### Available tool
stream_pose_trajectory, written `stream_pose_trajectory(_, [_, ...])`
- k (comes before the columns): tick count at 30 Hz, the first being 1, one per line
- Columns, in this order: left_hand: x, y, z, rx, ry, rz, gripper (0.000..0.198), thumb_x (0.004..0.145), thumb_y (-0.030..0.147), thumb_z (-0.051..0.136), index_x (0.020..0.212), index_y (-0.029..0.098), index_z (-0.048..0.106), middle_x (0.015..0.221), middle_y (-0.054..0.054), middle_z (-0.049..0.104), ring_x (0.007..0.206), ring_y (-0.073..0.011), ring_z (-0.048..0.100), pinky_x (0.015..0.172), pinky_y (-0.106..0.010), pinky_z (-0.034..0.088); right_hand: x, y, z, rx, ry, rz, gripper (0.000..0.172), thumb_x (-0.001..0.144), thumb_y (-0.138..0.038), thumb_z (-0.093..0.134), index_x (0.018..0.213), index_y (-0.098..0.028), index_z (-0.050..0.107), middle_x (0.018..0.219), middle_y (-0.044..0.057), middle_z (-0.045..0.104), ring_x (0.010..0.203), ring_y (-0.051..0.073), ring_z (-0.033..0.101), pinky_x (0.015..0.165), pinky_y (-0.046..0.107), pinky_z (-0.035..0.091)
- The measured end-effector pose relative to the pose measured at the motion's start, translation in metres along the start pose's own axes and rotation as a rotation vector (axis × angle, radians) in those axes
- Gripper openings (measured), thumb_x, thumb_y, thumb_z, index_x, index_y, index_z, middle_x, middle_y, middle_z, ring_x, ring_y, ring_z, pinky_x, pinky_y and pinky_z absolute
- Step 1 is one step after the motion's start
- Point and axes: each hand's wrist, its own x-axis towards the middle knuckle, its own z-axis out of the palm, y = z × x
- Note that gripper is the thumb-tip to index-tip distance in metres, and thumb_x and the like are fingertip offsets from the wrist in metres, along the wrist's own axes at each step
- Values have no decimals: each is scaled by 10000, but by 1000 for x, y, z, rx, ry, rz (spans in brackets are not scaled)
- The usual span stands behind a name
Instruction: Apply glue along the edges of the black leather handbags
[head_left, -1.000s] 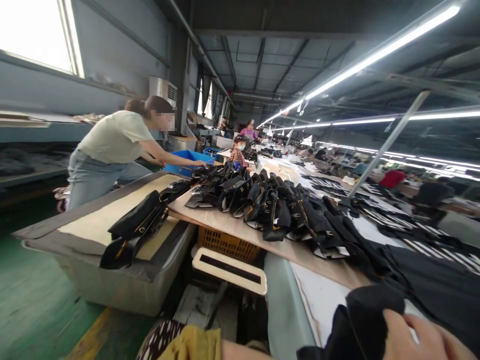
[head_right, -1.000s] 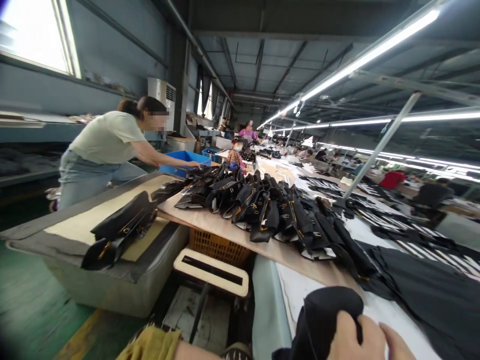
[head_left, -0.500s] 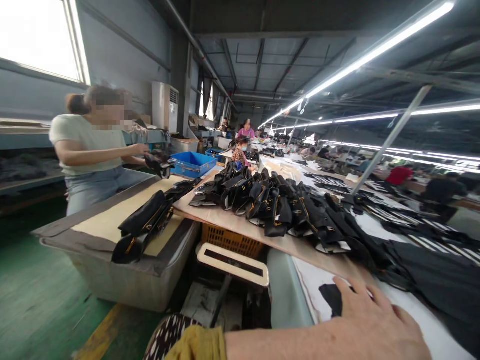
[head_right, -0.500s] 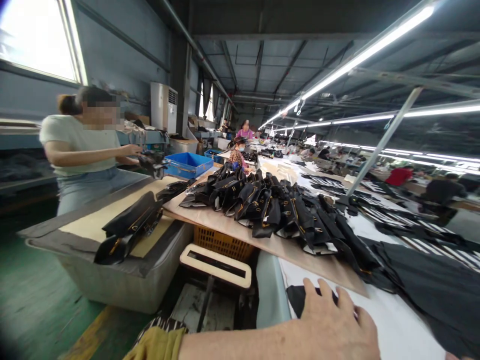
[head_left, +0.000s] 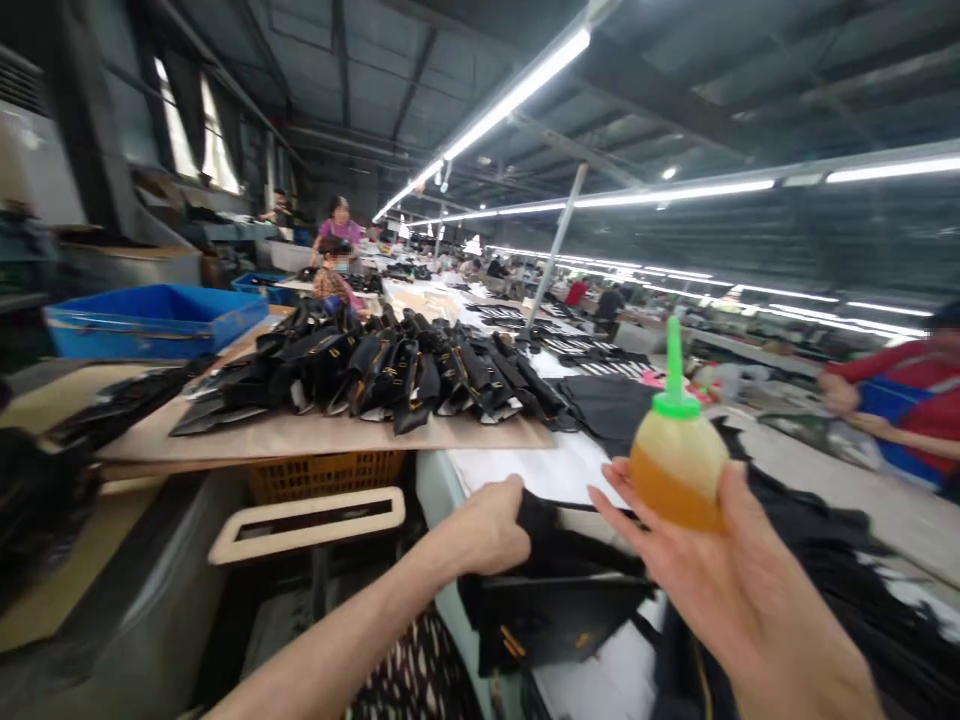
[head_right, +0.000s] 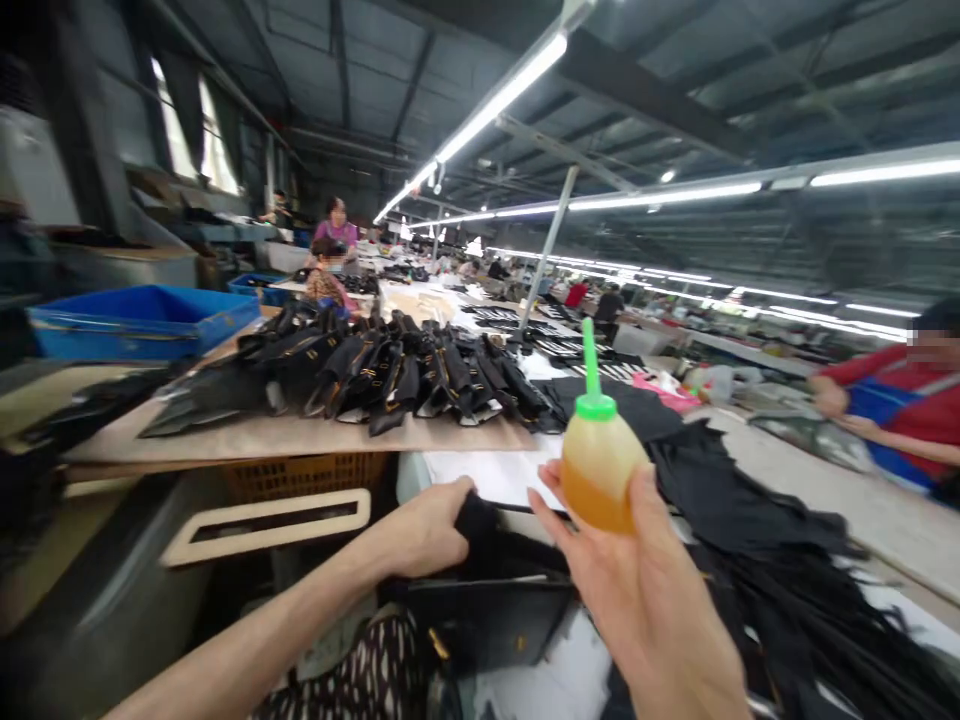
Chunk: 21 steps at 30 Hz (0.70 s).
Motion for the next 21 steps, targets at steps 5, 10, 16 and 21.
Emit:
stream_pose_trajectory(5, [4,-10,8,-166,-25,32,339,539,70,460,857,183,494,743,-10,567,667,-158,546,537,-219,387,-6,-2,17,1,22,19,413,788,-494,655,1022,-154,651,962,133,655,1002,317,582,859,551,474])
stream_pose_trajectory(10, [10,-6,9,-248,-51,37,374,510,28,430,840,188,502,668,32,504,619,-124,513,497,-185,367,-10,-8,8,37,34,79,442,774,-499,669,1046,-152,643,971,143,654,1009,325,575,869,557,458])
stream_pose_trajectory(16, [13,18,-19,-9,-43,228,365,540,9,410,833,179,545,762,0,601,754,-162,559,614,-218,393,-28,-23,8,150,12,253,354,816,-448,652,1040,-173,647,1021,126,652,1025,316,574,925,602,392])
stream_pose_trajectory(21, [11,45,-56,355,-85,353,358,573,2,447,861,148,600,912,-82,648,847,-212,589,677,-262,436,-43,-20,-16,57,-112,381,513,759,-561,659,1077,-160,644,1065,154,635,1073,322,552,950,538,410])
